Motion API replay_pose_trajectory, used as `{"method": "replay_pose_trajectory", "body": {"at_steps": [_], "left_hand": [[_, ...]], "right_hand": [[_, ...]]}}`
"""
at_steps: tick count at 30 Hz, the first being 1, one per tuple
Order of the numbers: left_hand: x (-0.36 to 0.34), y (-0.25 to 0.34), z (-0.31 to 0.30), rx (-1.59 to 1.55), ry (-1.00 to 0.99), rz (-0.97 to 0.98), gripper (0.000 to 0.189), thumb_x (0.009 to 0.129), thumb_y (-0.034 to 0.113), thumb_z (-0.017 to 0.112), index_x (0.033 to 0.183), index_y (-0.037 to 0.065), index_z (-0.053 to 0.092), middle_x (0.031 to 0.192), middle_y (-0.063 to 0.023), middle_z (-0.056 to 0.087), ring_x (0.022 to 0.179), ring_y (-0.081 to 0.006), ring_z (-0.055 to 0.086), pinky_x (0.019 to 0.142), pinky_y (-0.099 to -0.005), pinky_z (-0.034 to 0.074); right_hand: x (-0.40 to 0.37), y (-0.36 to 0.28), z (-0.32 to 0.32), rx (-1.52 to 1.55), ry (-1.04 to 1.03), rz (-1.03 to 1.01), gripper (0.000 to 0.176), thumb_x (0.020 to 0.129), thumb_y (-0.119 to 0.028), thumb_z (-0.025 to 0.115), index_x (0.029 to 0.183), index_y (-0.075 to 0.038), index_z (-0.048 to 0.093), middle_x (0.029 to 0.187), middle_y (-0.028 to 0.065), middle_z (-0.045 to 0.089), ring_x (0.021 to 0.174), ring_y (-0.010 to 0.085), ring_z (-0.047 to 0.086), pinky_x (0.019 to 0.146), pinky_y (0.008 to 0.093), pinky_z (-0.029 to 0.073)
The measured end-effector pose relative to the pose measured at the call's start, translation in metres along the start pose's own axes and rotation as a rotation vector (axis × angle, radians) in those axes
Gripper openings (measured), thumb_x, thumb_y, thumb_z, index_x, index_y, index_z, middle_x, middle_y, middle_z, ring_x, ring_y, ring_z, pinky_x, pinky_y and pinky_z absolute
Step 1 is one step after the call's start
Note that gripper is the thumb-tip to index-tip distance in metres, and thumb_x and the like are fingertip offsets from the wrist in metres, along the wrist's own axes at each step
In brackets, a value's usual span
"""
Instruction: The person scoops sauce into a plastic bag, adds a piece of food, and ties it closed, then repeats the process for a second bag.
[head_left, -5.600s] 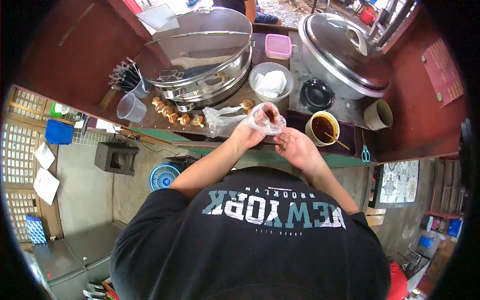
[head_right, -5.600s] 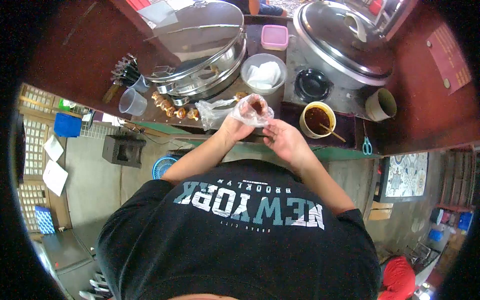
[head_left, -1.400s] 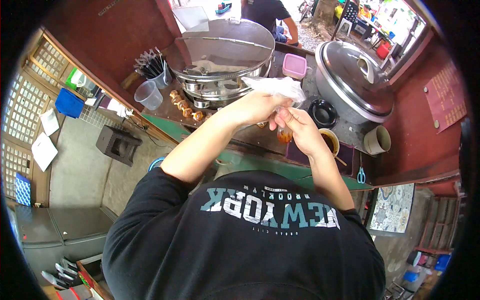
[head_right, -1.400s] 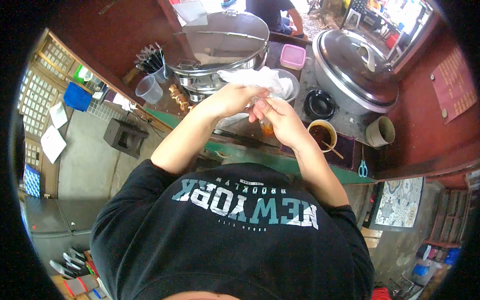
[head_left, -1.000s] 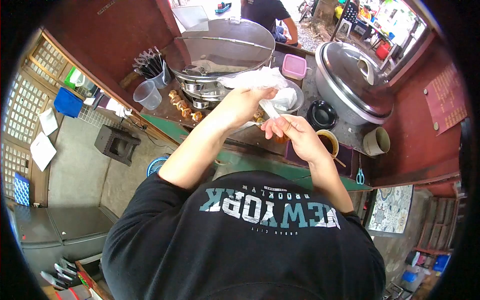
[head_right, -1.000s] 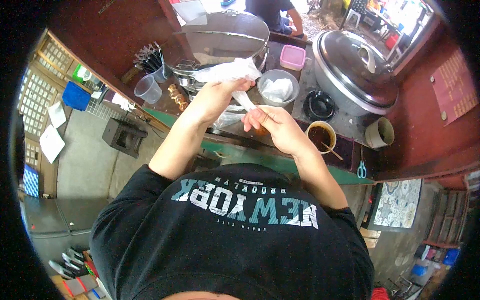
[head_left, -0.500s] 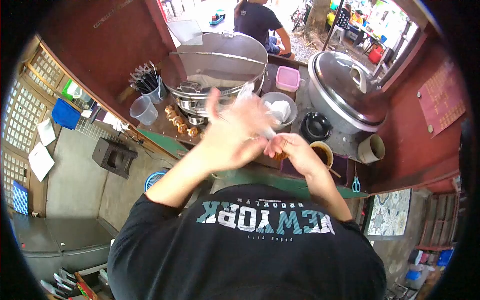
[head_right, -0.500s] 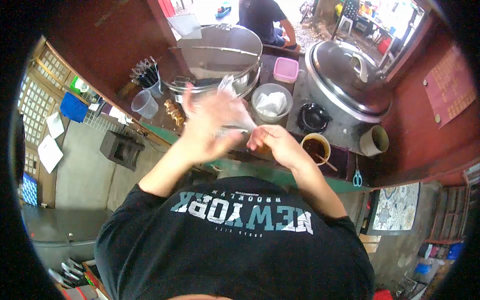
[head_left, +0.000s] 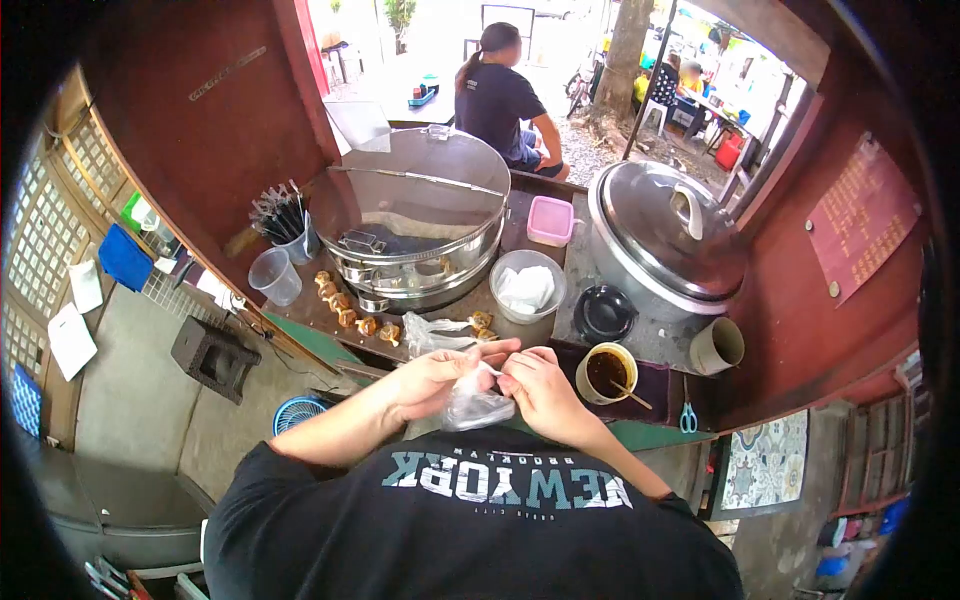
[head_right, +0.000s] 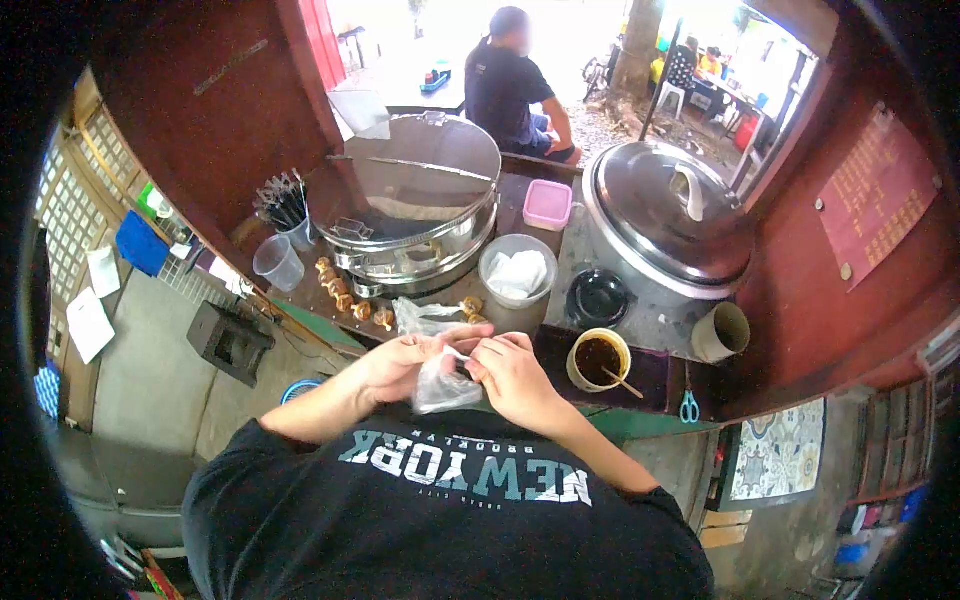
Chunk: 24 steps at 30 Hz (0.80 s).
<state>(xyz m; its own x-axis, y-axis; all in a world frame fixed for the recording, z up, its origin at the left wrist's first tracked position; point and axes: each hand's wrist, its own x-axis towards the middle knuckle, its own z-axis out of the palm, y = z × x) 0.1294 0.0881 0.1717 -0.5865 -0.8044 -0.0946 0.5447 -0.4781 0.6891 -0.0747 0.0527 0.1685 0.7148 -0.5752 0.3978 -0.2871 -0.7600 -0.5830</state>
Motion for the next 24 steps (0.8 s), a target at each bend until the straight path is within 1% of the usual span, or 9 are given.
{"method": "replay_pose_trajectory", "body": {"at_steps": [1,2,4,7,12,15,17,22,24], "left_hand": [[-0.001,0.000,0.011,-0.136,-0.028,0.007,0.041,0.087,0.032,0.060,0.115,0.003,0.059,0.129,-0.0069,0.048,0.117,-0.0174,0.046,0.099,-0.0297,0.032],[-0.002,-0.018,-0.011,-0.250,0.109,0.020,0.040,0.088,0.033,0.059,0.114,0.003,0.060,0.128,-0.0051,0.049,0.121,-0.0178,0.043,0.106,-0.0385,0.025],[0.008,-0.009,0.014,0.438,0.192,0.211,0.026,0.085,0.029,0.061,0.104,0.012,0.065,0.122,-0.0065,0.053,0.124,-0.0195,0.039,0.106,-0.0570,0.015],[0.008,-0.007,0.008,2.159,0.448,0.536,0.014,0.080,0.025,0.062,0.091,0.019,0.068,0.119,-0.0094,0.051,0.128,-0.0226,0.035,0.098,-0.0719,0.005],[0.018,0.001,0.011,2.323,0.348,0.693,0.015,0.074,0.027,0.063,0.086,0.019,0.066,0.118,-0.0076,0.048,0.126,-0.0276,0.034,0.098,-0.0710,0.007],[0.022,0.002,0.011,2.374,0.315,0.714,0.016,0.075,0.027,0.060,0.088,0.020,0.066,0.117,-0.0063,0.048,0.122,-0.0274,0.037,0.098,-0.0676,0.013],[0.022,0.003,0.013,2.387,0.261,0.669,0.017,0.076,0.027,0.058,0.089,0.020,0.066,0.114,-0.0068,0.049,0.113,-0.0263,0.042,0.095,-0.0614,0.023],[0.023,0.006,0.017,2.420,0.318,0.663,0.018,0.075,0.030,0.057,0.088,0.021,0.066,0.104,-0.0067,0.048,0.102,-0.0245,0.045,0.089,-0.0541,0.030],[0.023,0.018,0.018,2.389,0.361,0.685,0.022,0.073,0.038,0.060,0.087,0.022,0.066,0.104,-0.0074,0.048,0.101,-0.0258,0.045,0.088,-0.0517,0.030]], "right_hand": [[-0.002,0.004,0.004,-0.048,0.017,0.016,0.008,0.083,-0.011,0.053,0.078,-0.007,0.057,0.082,0.0074,0.058,0.087,0.0255,0.056,0.086,0.0387,0.036],[-0.003,0.005,0.006,-0.095,0.036,0.033,0.008,0.083,-0.011,0.053,0.078,-0.007,0.057,0.083,0.0077,0.058,0.088,0.0255,0.056,0.086,0.0388,0.036],[-0.001,0.002,0.005,-0.047,0.027,0.069,0.010,0.084,-0.011,0.052,0.079,-0.007,0.059,0.085,0.0089,0.060,0.088,0.0274,0.055,0.085,0.0396,0.035],[-0.003,0.001,0.005,-0.054,0.067,0.109,0.010,0.085,-0.009,0.053,0.083,-0.006,0.062,0.088,0.0106,0.062,0.088,0.0296,0.056,0.085,0.0389,0.036],[0.001,0.004,-0.001,-0.133,0.010,0.159,0.016,0.082,-0.013,0.057,0.095,-0.007,0.065,0.100,0.0122,0.063,0.096,0.0295,0.058,0.082,0.0411,0.038],[0.004,0.009,-0.001,-0.079,0.116,0.063,0.012,0.080,-0.012,0.061,0.089,-0.005,0.066,0.091,0.0141,0.064,0.088,0.0314,0.060,0.077,0.0403,0.044],[0.003,0.004,-0.004,0.027,0.051,0.173,0.010,0.079,-0.011,0.062,0.086,-0.004,0.066,0.087,0.0154,0.063,0.083,0.0323,0.061,0.073,0.0391,0.046],[0.001,-0.006,-0.009,0.162,0.012,0.412,0.007,0.077,-0.009,0.063,0.077,-0.002,0.065,0.082,0.0148,0.062,0.076,0.0302,0.061,0.068,0.0354,0.048],[-0.001,-0.004,-0.011,0.109,0.065,0.321,0.008,0.078,-0.006,0.064,0.083,0.000,0.066,0.084,0.0128,0.064,0.074,0.0234,0.062,0.064,0.0305,0.048]]}}
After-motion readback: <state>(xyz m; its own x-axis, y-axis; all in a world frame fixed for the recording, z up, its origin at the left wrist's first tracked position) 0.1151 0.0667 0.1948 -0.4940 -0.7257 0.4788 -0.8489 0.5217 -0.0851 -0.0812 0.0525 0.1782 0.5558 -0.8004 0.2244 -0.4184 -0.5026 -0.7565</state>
